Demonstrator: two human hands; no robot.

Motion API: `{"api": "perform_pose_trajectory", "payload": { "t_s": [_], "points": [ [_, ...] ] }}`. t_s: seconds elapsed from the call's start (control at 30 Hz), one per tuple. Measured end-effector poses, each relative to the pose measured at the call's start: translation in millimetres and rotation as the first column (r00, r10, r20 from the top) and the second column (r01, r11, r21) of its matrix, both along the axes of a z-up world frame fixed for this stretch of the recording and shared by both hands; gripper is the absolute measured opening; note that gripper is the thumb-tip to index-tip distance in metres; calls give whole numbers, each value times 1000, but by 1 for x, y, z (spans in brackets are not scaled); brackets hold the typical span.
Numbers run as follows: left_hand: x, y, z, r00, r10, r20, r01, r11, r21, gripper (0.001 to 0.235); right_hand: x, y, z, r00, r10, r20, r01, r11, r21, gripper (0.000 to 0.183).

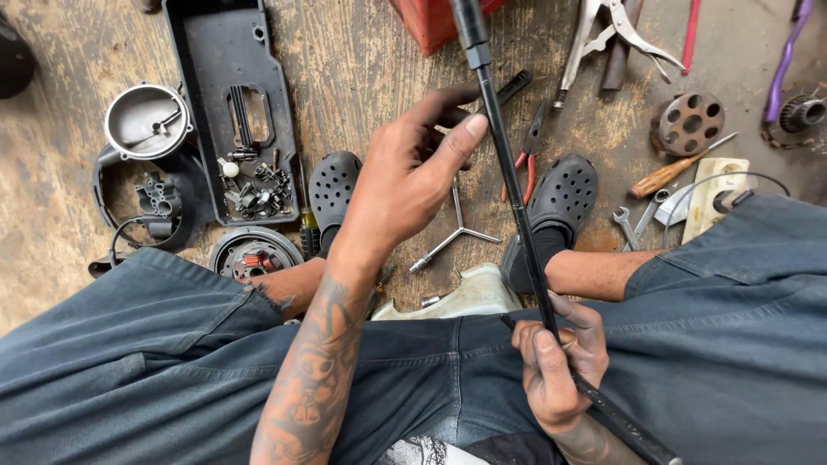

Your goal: Disassembling and inspecting a carburetor and other engine components.

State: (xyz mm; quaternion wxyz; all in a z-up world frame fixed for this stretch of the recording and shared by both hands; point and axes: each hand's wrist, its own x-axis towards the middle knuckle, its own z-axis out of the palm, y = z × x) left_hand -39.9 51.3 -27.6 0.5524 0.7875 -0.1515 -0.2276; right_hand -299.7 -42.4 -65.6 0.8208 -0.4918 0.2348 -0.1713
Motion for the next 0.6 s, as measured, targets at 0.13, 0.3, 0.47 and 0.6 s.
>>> {"api": "perform_pose_trajectory", "payload": {
  "t_s": [0.13,0.3,0.47,0.6],
  "points": [
    [-4,-3,-11,965,2,-264,-103,923,-371,35,-1,4,-2,994,-40,-103,24,988,-150,38],
    [2,1,-19,936,6,-353,-163,894,-418,38,1,7,-8,972,-43,-231,-47,928,-370,41],
    [6,5,-20,953,31,-302,-155,905,-396,35,9,11,-8,967,-21,-255,-104,878,-467,40],
    [9,5,-24,959,33,-281,-149,903,-404,35,17,13,-8,972,-12,-235,-124,825,-551,40]
  ]
}}
